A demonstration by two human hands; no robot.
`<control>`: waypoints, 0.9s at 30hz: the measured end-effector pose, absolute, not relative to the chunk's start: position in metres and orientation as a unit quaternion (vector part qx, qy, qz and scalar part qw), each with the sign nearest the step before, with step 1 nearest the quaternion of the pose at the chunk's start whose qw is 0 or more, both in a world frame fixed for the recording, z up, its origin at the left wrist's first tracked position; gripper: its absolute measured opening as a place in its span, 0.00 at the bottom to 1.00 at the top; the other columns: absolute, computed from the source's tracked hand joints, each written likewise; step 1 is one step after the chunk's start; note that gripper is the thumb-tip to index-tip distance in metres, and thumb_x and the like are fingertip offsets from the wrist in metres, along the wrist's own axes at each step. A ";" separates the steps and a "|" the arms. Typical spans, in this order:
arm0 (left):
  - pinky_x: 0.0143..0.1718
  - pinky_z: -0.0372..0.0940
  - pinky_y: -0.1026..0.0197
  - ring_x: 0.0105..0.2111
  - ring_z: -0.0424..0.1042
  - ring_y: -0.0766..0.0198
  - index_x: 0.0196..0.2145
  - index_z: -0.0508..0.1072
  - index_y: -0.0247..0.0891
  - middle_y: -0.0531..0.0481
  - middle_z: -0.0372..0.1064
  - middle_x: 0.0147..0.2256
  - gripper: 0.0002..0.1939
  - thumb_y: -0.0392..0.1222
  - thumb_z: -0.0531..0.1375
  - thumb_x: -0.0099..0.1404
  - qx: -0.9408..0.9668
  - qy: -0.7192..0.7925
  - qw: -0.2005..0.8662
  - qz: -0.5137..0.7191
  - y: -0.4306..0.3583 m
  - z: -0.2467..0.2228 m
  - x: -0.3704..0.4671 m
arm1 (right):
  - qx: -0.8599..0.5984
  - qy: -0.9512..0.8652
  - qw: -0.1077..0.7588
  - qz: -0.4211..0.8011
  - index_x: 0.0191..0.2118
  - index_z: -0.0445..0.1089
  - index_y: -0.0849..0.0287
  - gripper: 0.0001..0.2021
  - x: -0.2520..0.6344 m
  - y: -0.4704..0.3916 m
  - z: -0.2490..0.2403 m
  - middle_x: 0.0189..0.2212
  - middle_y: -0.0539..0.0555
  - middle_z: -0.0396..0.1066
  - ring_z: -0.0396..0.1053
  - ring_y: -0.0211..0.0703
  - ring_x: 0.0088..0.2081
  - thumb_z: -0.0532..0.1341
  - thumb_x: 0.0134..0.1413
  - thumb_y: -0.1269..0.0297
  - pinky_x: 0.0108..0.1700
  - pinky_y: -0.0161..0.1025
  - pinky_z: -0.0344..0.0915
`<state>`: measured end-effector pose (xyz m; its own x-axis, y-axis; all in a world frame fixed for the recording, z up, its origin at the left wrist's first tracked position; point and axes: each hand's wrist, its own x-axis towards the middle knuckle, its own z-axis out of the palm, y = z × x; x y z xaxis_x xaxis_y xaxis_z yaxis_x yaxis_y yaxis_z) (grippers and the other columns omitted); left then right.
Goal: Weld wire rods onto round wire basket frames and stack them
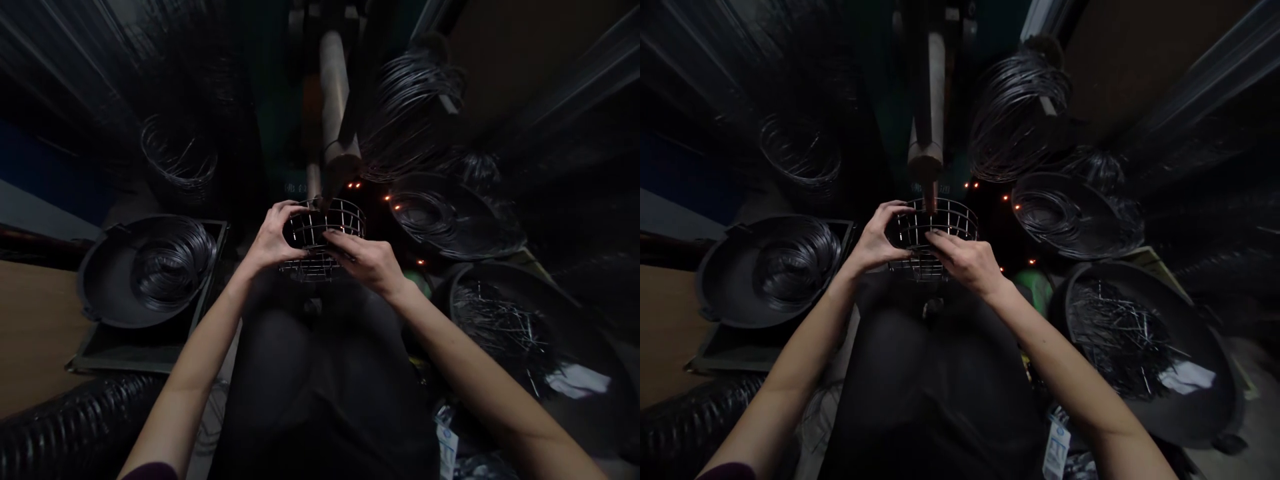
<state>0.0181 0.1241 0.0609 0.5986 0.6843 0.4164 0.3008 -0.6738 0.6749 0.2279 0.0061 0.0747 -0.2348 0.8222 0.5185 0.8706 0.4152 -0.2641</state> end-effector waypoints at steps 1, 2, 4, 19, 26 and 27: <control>0.61 0.61 0.47 0.58 0.63 0.48 0.53 0.67 0.40 0.42 0.63 0.54 0.39 0.40 0.74 0.43 0.847 0.290 0.283 0.344 0.124 0.062 0.018 | -0.558 -0.766 0.315 -0.052 0.51 0.72 0.56 0.13 0.228 0.002 0.075 0.48 0.54 0.76 0.76 0.41 0.45 0.57 0.64 0.62 0.45 0.35 0.73; 0.60 0.61 0.48 0.57 0.64 0.49 0.52 0.67 0.39 0.42 0.64 0.54 0.39 0.39 0.74 0.42 0.845 0.290 0.286 0.346 0.124 0.062 0.019 | -0.580 -0.743 0.327 -0.068 0.49 0.73 0.57 0.12 0.228 -0.001 0.075 0.46 0.55 0.76 0.76 0.41 0.43 0.58 0.64 0.60 0.43 0.35 0.73; 0.59 0.62 0.48 0.56 0.65 0.50 0.50 0.67 0.39 0.43 0.64 0.53 0.38 0.38 0.74 0.41 0.841 0.292 0.293 0.348 0.126 0.063 0.020 | -0.620 -0.701 0.342 -0.089 0.40 0.75 0.58 0.11 0.229 -0.004 0.076 0.40 0.56 0.76 0.74 0.41 0.37 0.59 0.62 0.57 0.37 0.35 0.70; 0.59 0.62 0.49 0.55 0.65 0.50 0.46 0.70 0.37 0.42 0.64 0.52 0.34 0.42 0.75 0.41 0.839 0.308 0.290 0.343 0.160 0.062 0.030 | -0.701 -0.634 0.325 -0.033 0.32 0.71 0.57 0.14 0.231 0.030 0.083 0.31 0.53 0.68 0.64 0.41 0.31 0.61 0.58 0.51 0.32 0.38 0.57; 0.57 0.63 0.45 0.51 0.68 0.48 0.45 0.70 0.37 0.43 0.66 0.48 0.37 0.50 0.76 0.38 0.823 0.309 0.316 0.355 0.194 0.062 0.042 | -0.722 -0.606 0.333 -0.018 0.31 0.71 0.56 0.17 0.240 0.065 0.086 0.31 0.54 0.68 0.64 0.43 0.31 0.59 0.58 0.46 0.37 0.41 0.62; 0.58 0.63 0.45 0.52 0.68 0.48 0.47 0.69 0.38 0.42 0.66 0.49 0.39 0.52 0.76 0.39 0.822 0.293 0.323 0.366 0.196 0.058 0.040 | -0.724 -0.600 0.339 -0.014 0.31 0.72 0.57 0.18 0.242 0.063 0.087 0.31 0.55 0.68 0.64 0.43 0.32 0.59 0.57 0.45 0.37 0.42 0.63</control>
